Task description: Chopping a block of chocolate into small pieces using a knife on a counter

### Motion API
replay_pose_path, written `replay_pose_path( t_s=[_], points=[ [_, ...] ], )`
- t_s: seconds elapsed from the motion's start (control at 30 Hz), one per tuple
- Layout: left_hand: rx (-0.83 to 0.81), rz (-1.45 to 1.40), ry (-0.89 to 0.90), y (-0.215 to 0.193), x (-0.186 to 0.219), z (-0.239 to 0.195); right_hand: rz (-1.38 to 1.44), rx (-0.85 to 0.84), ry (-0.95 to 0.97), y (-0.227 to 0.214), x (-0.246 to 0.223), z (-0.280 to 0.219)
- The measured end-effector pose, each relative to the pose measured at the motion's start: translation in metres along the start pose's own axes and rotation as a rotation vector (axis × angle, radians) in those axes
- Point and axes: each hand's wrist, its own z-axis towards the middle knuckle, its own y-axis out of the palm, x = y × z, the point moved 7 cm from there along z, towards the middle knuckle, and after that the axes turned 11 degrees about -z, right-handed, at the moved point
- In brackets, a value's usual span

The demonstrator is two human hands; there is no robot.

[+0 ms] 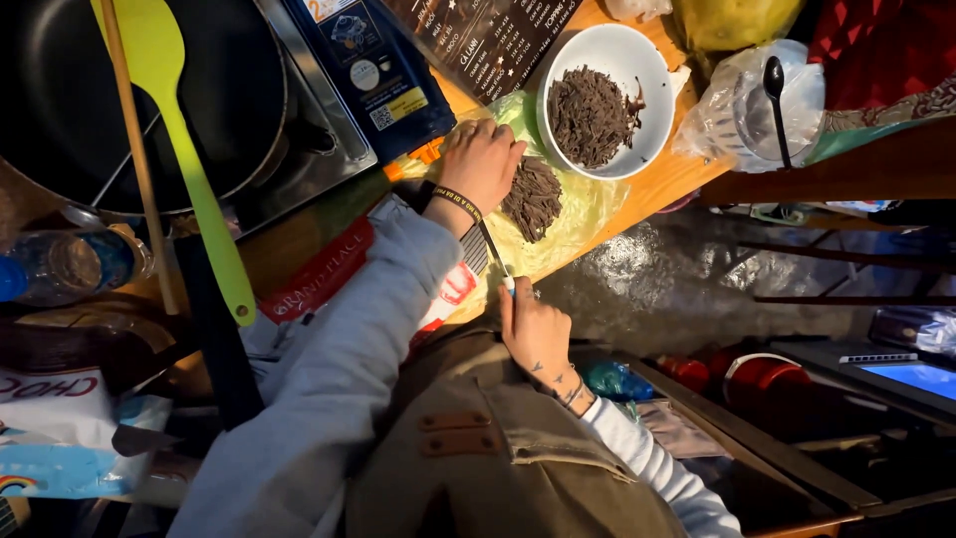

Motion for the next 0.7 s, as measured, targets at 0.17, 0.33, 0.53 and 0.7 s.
replay_pose_path(
  t_s=[0.17,0.33,0.53,0.7],
  points=[
    [-0.016,-0.016,-0.049,0.000,0.000,0.001,-0.008,-0.006,-0.006,0.009,0.001,0.001],
    [0.044,0.093,-0.014,-0.003,0.005,-0.002,-0.066,0.043,-0.028,0.012,-0.001,0.003],
    [0.103,0.150,0.018,0.002,0.006,-0.004,-0.099,0.055,-0.021,0.029,-0.002,0.008],
    [0.056,0.203,-0.047,0.012,-0.001,0.000,-0.053,0.062,-0.031,0.036,0.000,0.012]
  ],
)
